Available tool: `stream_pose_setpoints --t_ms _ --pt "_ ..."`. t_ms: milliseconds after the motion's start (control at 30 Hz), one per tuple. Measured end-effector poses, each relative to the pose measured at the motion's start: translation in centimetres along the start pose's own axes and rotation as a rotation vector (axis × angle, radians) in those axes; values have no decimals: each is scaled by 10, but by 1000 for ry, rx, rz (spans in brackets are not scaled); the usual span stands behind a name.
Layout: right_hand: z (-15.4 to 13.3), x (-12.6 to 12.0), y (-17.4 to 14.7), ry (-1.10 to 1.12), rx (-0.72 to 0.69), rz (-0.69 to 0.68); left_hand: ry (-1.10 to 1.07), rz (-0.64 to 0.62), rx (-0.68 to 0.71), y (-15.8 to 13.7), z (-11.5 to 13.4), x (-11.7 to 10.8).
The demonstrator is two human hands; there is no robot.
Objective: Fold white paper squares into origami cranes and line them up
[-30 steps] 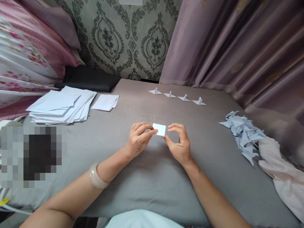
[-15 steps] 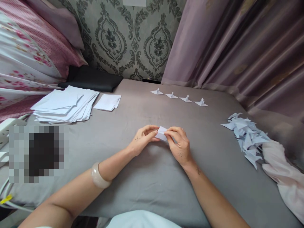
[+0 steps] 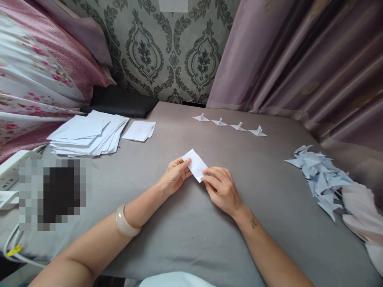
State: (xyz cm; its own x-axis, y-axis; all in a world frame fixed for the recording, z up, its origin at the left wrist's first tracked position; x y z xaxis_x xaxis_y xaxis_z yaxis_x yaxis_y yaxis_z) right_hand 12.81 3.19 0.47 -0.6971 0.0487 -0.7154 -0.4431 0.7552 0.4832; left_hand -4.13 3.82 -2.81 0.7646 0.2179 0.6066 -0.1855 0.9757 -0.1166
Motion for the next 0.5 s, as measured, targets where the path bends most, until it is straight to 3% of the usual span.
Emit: stream_pose_setpoints --t_ms 200,500 --pt "9 -4 3 148 271 160 35 -97 65 -5 1 7" --pt "10 4 3 176 321 77 43 -165 95 -5 -4 9"
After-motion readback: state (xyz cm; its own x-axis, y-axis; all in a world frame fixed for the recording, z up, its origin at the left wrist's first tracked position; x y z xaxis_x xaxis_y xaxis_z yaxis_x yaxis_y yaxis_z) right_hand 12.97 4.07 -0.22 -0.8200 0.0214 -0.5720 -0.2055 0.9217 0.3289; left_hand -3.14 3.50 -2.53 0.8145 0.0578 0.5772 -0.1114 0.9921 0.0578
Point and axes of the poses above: each hand's wrist, its own y-axis towards the middle knuckle, its own x-axis out of the palm, z = x × y, the point moved 3 cm from there along y, towards the middle knuckle, and after that the axes turned 15 degrees about x, right-handed, at the moved point
